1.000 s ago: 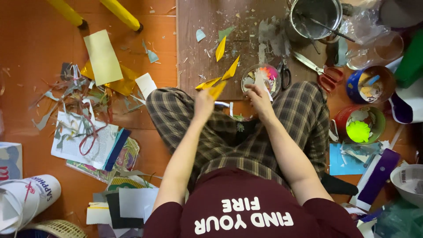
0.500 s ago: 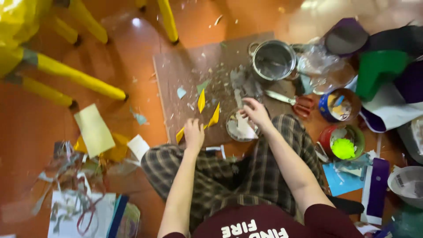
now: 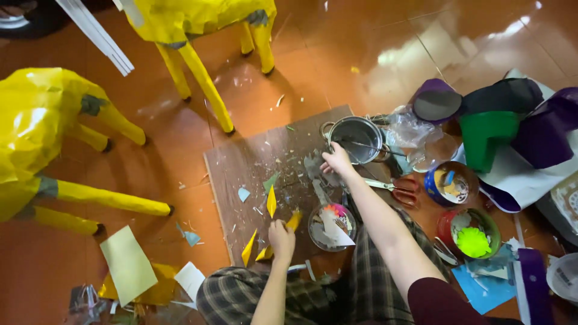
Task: Assembling and decorating a paper horse model using folded paper pieces
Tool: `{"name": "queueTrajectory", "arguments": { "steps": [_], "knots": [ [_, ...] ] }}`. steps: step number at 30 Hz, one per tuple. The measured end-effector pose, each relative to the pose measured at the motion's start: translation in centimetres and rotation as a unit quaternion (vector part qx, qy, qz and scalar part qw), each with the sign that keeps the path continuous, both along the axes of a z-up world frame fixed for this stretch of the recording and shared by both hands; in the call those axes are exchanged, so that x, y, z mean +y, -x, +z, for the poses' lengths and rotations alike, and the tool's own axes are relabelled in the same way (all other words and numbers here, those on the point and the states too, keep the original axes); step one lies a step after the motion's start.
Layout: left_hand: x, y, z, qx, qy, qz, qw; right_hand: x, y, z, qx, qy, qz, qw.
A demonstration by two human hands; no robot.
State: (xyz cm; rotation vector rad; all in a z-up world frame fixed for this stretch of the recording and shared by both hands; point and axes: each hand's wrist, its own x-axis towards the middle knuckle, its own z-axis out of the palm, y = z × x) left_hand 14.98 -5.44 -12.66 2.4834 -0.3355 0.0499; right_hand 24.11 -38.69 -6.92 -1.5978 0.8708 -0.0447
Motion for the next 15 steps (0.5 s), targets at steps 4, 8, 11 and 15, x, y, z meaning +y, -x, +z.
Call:
{"name": "queueTrajectory", "arguments": {
  "steps": [4,8,11,15],
  "knots": [
    [1.2,1.0,1.9,0.105,0.088,0.023,0.990,1.4,1.7,3.0,0.095,0.141,0.093,0.981],
    [3.1,2.6,4.6,0.173,0.166,0.022,0.971,1.7,5.4,8.0,0.159,0.213,0.114,0.957],
    [5.2,3.9,5.0,0.148,0.186,-0.005,0.971,1.6,7.7,8.5,0.162,0.309,0.114,0.930],
    [7.7,4.3,2.7,0.233,0.146,-0.034,0.961,6.5,11.7,15.2,0.062,0.237,0.215,0.945]
  ]
}}
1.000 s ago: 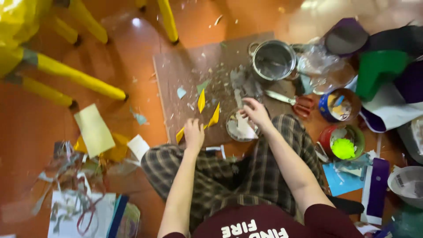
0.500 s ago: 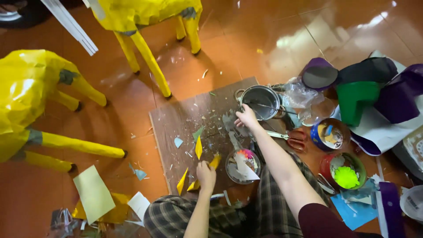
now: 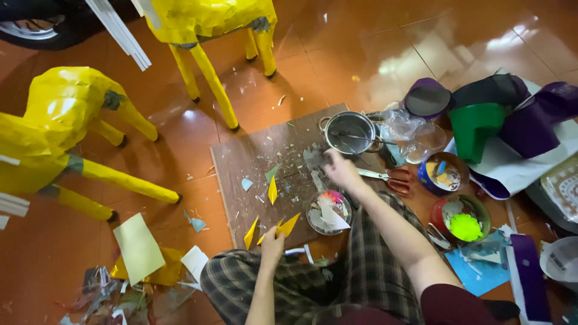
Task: Assembling and decorating a paper horse model using folded paper pieces
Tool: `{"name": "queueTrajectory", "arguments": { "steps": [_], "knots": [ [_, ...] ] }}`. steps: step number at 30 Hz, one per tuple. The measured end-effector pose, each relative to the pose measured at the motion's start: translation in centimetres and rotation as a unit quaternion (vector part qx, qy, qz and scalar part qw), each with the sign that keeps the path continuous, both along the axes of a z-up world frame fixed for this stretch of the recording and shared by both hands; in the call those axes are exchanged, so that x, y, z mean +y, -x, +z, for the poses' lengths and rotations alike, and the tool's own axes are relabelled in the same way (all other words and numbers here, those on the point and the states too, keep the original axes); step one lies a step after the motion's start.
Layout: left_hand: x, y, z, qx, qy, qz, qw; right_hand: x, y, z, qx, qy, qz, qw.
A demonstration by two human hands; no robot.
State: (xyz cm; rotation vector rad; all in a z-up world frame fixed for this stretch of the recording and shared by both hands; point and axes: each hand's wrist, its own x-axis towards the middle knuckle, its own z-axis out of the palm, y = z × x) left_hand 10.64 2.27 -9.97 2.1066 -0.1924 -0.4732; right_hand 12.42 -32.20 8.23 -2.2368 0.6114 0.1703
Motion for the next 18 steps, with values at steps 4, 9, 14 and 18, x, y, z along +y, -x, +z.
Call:
{"name": "queueTrajectory", "arguments": {
  "steps": [4,9,14,18],
  "knots": [
    [0.7,1.8,3.5,0.066,-0.005,-0.061,0.996,7.9,6.8,1.9,-0.229,-0.056,0.323,0.917],
    [0.9,4.4,9.6,0.194,0.131,-0.113,0.966,11.3,11.5,2.1,-0.298,0.070,0.527,0.793],
    [1.9,6.5,11.3,0.286,0.140,-0.126,0.939,12.3,14.0,2.0,-0.376,0.140,0.535,0.744],
    [2.9,8.2,12.1,0.379,0.174,-0.095,0.904,12.5,15.7,1.2,-0.441,0.102,0.499,0.739]
  ]
}}
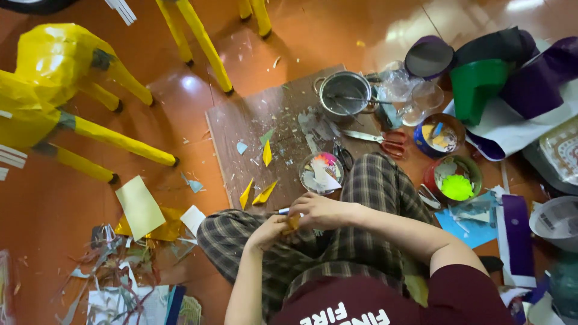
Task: Assembling and decorating a paper horse model using folded paper pieces
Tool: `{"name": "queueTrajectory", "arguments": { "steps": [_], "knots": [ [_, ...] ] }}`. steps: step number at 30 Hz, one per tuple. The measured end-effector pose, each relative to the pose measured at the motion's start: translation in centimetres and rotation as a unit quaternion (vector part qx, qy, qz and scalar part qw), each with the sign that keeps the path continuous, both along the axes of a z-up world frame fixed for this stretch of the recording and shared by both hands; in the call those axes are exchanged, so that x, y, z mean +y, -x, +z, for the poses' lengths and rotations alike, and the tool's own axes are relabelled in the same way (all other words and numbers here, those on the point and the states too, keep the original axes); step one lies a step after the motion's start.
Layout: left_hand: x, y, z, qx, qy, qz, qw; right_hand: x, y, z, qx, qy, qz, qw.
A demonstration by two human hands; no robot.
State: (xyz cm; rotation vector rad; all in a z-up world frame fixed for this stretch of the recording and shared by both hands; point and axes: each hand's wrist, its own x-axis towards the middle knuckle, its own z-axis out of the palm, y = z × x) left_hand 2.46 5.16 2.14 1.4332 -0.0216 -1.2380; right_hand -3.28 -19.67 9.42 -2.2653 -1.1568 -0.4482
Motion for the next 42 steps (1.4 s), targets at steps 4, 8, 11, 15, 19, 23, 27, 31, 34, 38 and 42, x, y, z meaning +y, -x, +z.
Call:
{"name": "queueTrajectory", "arguments": {
  "steps": [4,8,11,15,19,23,27,31,34,38,42],
  "knots": [
    [0.8,1.1,0.1,0.028,0.008,-0.010,1.000,-0.3,1.8,0.7,0.000,-0.037,-0.009,0.999],
    [2.4,1.3,-2.6,0.035,0.030,-0.012,0.999,-0.7,3.1,0.3,-0.009,-0.065,-0.028,0.997],
    [3.5,1.6,-6.6,0.039,0.027,-0.031,0.998,-0.9,4.2,-0.5,0.001,-0.075,-0.034,0.997],
    [4.1,2.5,-9.2,0.049,0.028,-0.031,0.998,-1.3,4.9,-2.0,0.013,-0.057,-0.069,0.996],
    [3.6,1.3,-6.5,0.024,0.035,0.021,0.999,-5.9,2.5,-13.8,0.030,-0.102,-0.147,0.983],
    [3.4,0.0,-12.2,0.009,0.080,0.154,0.985,-11.0,-0.7,-12.2,0.153,-0.150,-0.408,0.888],
    [2.8,-0.5,-12.4,0.019,0.091,0.214,0.972,-11.8,-3.0,-14.7,0.245,-0.173,-0.510,0.806],
    [2.5,-0.3,-9.5,0.035,0.094,0.232,0.967,-11.9,-3.6,-16.4,0.252,-0.123,-0.535,0.797],
    [2.6,-0.2,-9.6,0.029,0.110,0.255,0.960,-13.2,-3.4,-16.5,0.239,-0.087,-0.568,0.783],
    [2.6,-0.3,-9.2,0.012,0.119,0.231,0.965,-13.6,-3.1,-16.4,0.213,-0.040,-0.580,0.785],
    [2.3,-0.4,-7.9,0.002,0.110,0.222,0.969,-12.3,-4.6,-13.9,0.304,0.086,-0.584,0.747]
  ]
}}
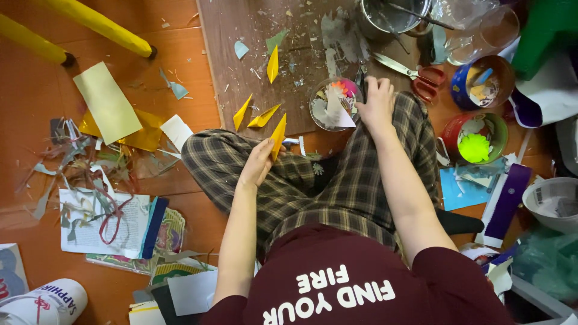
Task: Assembling and decorating a paper horse model using folded paper pieces
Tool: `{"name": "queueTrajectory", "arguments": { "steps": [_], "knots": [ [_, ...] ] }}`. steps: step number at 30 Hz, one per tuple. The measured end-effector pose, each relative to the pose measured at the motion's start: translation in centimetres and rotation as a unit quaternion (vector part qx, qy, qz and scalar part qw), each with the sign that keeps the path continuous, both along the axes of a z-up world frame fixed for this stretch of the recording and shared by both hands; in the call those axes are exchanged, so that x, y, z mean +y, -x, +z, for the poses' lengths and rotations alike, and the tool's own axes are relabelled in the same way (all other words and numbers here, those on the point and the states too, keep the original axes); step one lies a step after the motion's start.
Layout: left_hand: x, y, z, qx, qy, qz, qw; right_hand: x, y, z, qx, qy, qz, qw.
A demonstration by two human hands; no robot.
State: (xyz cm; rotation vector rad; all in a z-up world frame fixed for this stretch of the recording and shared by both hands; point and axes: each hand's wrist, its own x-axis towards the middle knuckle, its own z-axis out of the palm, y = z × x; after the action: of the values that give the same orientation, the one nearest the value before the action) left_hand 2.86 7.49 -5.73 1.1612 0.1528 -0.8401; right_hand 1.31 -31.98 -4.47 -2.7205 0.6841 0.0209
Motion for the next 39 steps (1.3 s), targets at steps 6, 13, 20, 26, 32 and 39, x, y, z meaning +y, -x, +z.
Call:
{"name": "queueTrajectory", "arguments": {
  "steps": [6,13,20,26,32,39],
  "knots": [
    [-0.2,0.3,0.3,-0.012,0.002,0.013,1.000,0.9,-2.7,1.6,0.143,0.039,0.017,0.989],
    [0.1,0.3,-1.5,-0.011,0.014,0.011,1.000,-0.4,-3.2,-2.6,0.174,0.099,0.026,0.979],
    [-0.2,0.3,-0.1,-0.003,0.022,0.026,0.999,1.5,-0.2,4.1,-0.022,-0.088,-0.002,0.996],
    [-1.8,0.2,-0.5,0.047,0.075,0.072,0.994,0.1,1.8,-0.7,-0.165,-0.091,-0.008,0.982],
    [-1.8,0.5,-2.6,0.047,0.084,0.075,0.993,-0.1,1.3,-6.8,-0.063,0.111,0.052,0.991],
    [-1.9,-0.2,-4.3,0.044,0.062,0.115,0.990,4.7,0.0,-4.6,0.149,0.222,0.066,0.961]
  ]
}}
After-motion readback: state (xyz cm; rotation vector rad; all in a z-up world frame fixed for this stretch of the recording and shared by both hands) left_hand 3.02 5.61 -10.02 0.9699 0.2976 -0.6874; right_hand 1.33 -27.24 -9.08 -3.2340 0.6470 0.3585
